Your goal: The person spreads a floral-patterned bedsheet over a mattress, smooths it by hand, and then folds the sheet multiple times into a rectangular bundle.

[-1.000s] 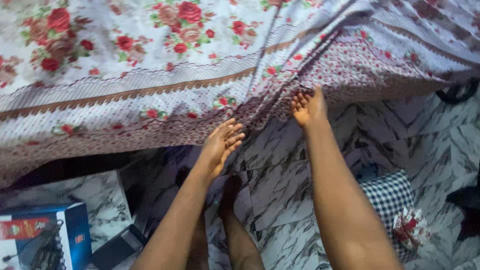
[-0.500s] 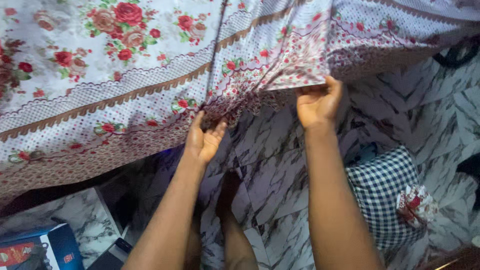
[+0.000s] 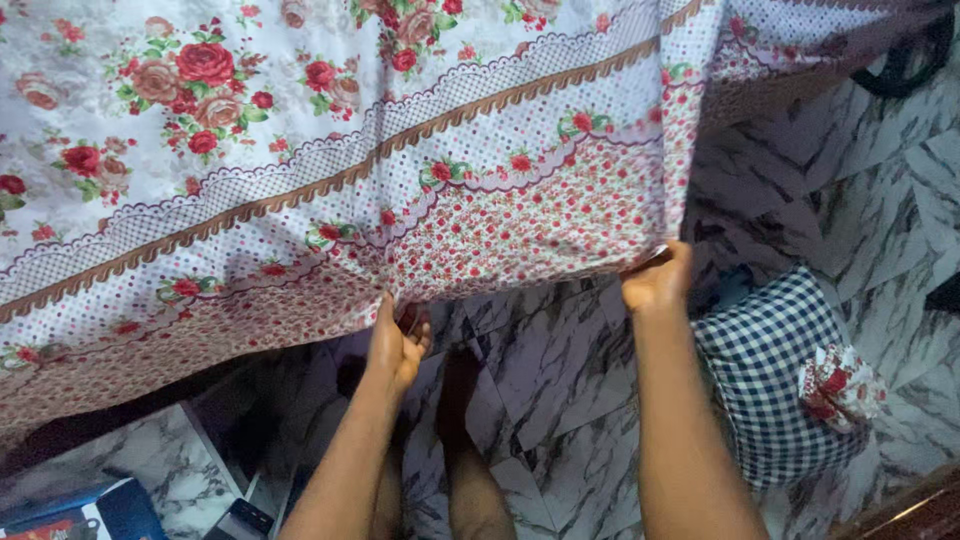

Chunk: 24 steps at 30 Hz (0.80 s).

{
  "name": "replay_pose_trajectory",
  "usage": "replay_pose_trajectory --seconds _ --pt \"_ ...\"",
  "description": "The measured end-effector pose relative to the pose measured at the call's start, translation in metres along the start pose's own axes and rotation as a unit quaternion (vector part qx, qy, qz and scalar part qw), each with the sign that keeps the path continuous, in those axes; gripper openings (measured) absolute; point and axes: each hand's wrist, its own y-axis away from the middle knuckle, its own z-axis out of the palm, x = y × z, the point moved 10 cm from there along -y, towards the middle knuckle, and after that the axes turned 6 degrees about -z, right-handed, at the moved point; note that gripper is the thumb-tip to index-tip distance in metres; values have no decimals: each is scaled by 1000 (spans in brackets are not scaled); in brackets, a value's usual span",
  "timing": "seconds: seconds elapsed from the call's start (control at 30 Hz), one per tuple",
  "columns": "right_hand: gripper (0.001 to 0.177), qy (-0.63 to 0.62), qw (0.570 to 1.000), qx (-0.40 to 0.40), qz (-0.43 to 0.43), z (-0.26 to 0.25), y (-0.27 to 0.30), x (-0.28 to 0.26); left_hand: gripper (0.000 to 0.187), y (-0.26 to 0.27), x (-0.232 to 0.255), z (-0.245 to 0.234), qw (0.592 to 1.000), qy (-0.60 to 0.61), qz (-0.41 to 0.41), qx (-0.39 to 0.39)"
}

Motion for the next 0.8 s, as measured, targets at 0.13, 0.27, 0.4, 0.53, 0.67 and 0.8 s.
replay_pose_trajectory --seconds 0.13,0.27,0.4,0.53,0.67,0.8 --pt "23 81 996 38 22 -66 -31 34 47 -2 -17 -6 990 -134 -53 6" --pt "14 97 994 40 30 -58 -12 44 55 11 -22 28 967 -238 -65 -71" --pt "24 135 989 56 38 -40 -5 38 50 30 -20 88 952 -281 -27 -117" --pt "44 239 964 117 -5 -47 -10 16 42 54 3 155 922 -369 73 -95" --pt "47 236 967 92 -20 -33 -24 -4 38 72 19 226 900 -388 139 -144" --pt "51 175 983 28 41 -9 -46 -6 36 88 21 267 905 -377 125 -152"
